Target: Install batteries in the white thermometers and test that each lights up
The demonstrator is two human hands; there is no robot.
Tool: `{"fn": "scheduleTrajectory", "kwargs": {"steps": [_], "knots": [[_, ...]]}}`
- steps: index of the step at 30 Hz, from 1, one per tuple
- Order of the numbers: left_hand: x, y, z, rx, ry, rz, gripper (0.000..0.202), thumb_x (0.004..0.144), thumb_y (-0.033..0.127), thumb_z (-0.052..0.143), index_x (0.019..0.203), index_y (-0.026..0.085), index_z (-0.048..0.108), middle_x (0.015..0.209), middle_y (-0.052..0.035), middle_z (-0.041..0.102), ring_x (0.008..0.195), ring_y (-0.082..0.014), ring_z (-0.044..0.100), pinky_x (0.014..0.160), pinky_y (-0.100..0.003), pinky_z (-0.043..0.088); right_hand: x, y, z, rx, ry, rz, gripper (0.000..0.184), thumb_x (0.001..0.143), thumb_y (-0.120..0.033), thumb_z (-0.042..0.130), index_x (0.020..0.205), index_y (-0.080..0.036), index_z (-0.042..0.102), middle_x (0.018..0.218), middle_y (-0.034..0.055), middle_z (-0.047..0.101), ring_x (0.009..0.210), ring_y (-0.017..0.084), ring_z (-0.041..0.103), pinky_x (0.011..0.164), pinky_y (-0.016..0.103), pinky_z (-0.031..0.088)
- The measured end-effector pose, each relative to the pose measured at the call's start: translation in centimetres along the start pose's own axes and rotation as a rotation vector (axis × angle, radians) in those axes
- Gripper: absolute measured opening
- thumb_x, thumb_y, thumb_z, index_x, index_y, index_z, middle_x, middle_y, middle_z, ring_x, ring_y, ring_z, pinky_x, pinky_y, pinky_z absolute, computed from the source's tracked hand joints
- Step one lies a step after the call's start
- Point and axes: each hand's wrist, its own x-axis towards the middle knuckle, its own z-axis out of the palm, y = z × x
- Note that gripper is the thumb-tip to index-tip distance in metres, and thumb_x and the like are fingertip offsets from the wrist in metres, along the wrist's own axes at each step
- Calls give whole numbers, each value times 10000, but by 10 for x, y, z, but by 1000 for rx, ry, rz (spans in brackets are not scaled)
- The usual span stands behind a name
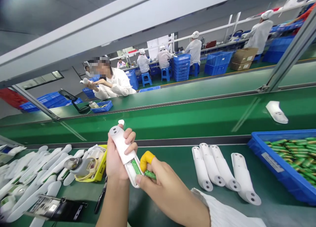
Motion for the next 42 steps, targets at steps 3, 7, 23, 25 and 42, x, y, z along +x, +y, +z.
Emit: {"fn": "scheduleTrajectory", "kwargs": {"steps": [3,7,23,25,42], "knots": [[1,2,-2,16,14,64,372,969,372,226,925,170,536,712,-9,372,555,-87,375,364,-103,344,1,3,-7,-6,2,-28,183,911,-357,444,870,-198,527,828,21,592,751,163,534,647,275,426],[4,7,-3,36,54,136,358,967,368,238,921,172,535,733,-16,391,565,-89,391,379,-116,356,2,3,-23,151,77,-135,224,941,-382,399,984,-219,545,970,49,626,916,182,573,815,316,444],[-9,-23,0,197,141,182,308,945,403,326,917,191,547,729,-7,462,568,-87,442,467,-149,400,9,8,-10,-63,217,-180,120,871,-317,542,880,-202,570,683,-11,531,605,137,506,552,251,432],[-9,-23,-1,193,199,188,348,944,441,328,892,182,555,725,-5,473,575,-81,452,516,-154,421,7,7,-8,-184,189,-247,139,863,-307,570,962,-210,579,784,13,565,654,152,531,575,266,454],[-9,-17,-2,535,-246,66,420,911,402,464,1299,243,433,1298,-109,537,1138,-250,547,699,-281,523,19,14,-21,357,354,-200,288,881,-371,539,1098,-183,555,773,26,626,621,146,558,631,288,497]]}}
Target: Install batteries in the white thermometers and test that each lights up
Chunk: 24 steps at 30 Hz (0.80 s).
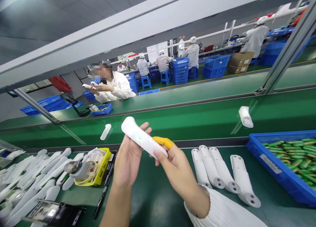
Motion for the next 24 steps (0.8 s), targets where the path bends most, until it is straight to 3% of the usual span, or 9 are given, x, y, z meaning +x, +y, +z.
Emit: {"fn": "scheduleTrajectory", "kwargs": {"steps": [3,7,11,14,19,24], "knots": [[-3,-1,0,119,31,-5,457,853,301,576,1284,229,442,1171,-114,622,1040,-262,610,582,-244,510,-3,-11,1,104,-35,30,317,851,-387,587,1082,-171,564,776,29,634,592,124,533,590,253,479],[-2,1,-3,147,83,19,460,805,318,645,1228,192,513,1059,-118,674,972,-249,646,733,-300,535,-7,-18,2,170,-100,65,337,855,-398,592,1087,-158,543,769,31,638,565,107,536,593,242,480],[1,4,-15,85,-49,-30,499,648,443,770,1045,163,655,1031,-116,677,982,-273,638,803,-329,532,-7,-19,1,266,-238,151,398,867,-467,558,1102,-149,514,734,36,635,521,109,550,509,227,467],[3,3,-23,51,-197,43,446,607,479,786,917,172,690,922,-67,676,977,-247,630,967,-384,456,-11,-18,0,224,-319,194,435,879,-540,493,1074,-154,529,715,34,611,538,120,551,454,209,422],[6,-3,-24,47,-362,100,389,681,480,736,935,190,686,874,-28,659,877,-186,634,1110,-462,288,-21,-22,-1,-192,-216,55,399,930,-516,395,935,-165,585,745,35,581,650,141,517,554,233,412],[4,-8,-18,9,-353,60,423,668,507,732,946,190,694,905,-29,655,941,-204,622,1095,-442,330,-17,-26,0,-160,-211,-89,315,924,-441,442,946,-168,598,778,19,590,681,149,521,606,236,412]]}}
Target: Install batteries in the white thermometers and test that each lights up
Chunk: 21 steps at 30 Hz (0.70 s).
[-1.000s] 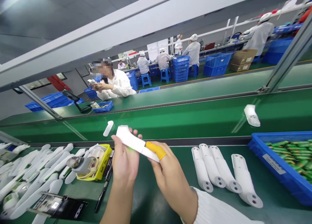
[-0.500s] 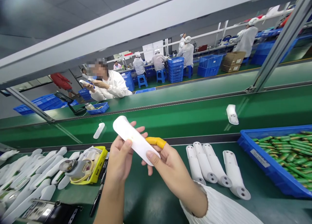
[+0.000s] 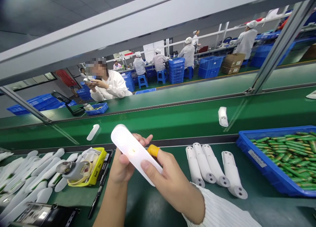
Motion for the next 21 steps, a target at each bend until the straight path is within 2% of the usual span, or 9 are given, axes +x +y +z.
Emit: {"fn": "scheduleTrajectory", "kwargs": {"steps": [3,5,11,16,21], "knots": [[0,-2,3,-1,37,8,435,647,514,744,938,193,697,901,-29,658,954,-212,621,1065,-415,373,0,2,2,3,56,13,366,910,-457,457,749,-150,575,628,-16,471,566,108,400,518,220,331],[0,-3,3,-1,44,4,453,646,531,736,944,193,696,905,-36,664,957,-220,623,1035,-401,404,-1,4,4,-1,96,38,399,905,-473,458,687,-148,538,598,-25,421,548,99,358,498,220,297],[-3,1,2,7,41,-15,500,636,569,717,973,202,681,911,-42,665,941,-213,624,959,-354,457,-4,0,6,41,25,46,314,914,-439,457,906,-158,596,780,14,574,686,138,488,599,227,389],[-4,2,2,24,42,-13,511,646,599,689,978,211,675,904,-31,658,913,-187,617,930,-310,465,-3,-5,3,-24,-43,50,296,919,-415,428,869,-157,565,750,9,542,656,130,468,578,221,393],[-4,0,0,32,38,-29,523,663,617,660,1009,225,664,923,-18,656,912,-169,608,909,-276,469,-3,-9,1,-61,-51,90,309,909,-435,441,863,-160,572,766,19,550,673,143,490,573,225,401]]}}
